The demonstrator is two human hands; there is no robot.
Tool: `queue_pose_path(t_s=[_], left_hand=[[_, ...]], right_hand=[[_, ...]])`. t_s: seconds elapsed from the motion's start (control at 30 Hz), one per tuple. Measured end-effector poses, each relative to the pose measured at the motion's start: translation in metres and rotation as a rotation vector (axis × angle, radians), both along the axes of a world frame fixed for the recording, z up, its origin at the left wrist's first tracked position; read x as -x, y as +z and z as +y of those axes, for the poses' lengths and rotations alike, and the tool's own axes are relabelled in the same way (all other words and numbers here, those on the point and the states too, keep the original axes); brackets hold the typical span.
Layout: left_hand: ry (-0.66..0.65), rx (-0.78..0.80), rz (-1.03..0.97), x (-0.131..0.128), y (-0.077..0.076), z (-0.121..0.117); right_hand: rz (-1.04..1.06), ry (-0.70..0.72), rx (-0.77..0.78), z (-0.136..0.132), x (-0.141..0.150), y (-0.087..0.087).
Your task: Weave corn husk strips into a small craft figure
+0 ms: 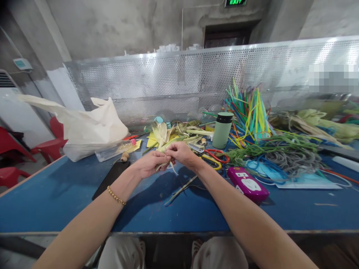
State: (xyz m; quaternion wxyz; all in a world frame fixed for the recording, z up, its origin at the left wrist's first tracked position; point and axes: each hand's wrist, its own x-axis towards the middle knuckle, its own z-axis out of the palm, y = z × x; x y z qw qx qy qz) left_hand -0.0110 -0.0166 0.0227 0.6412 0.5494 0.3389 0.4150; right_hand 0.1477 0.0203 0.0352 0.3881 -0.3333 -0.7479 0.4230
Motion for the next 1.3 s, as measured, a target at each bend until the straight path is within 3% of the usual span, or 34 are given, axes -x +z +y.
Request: queue_pose_path(t_s=[0.43,0.63,0.8,0.97,1.3], left_hand=[[0.061,0.086,-0.044,-0.005,-0.005,0.000],[0.086,0.050,-0.096,-0.006,0.001,-0.002],[0.216,0.025,-0.196,-0.006,0.008,0.001],[0.260,0.000,-0.224,-0.004,0.006,0.006],[0.219,0.051,-0.193,-0.003,0.005,0.004]], right_hand=[[-0.053,-0.068,-0.101,0.003,0.001,-0.005],[0.052,-0.061,0.062,0.003,-0.004,0.005],[0.159,-0.108,0.195,0.003,-0.011,0.009],[0.095,-0.142,-0.058,-0.004,-0.002,0.009],[-0.103,-0.240,-0.271,-0.005,0.001,0.008]])
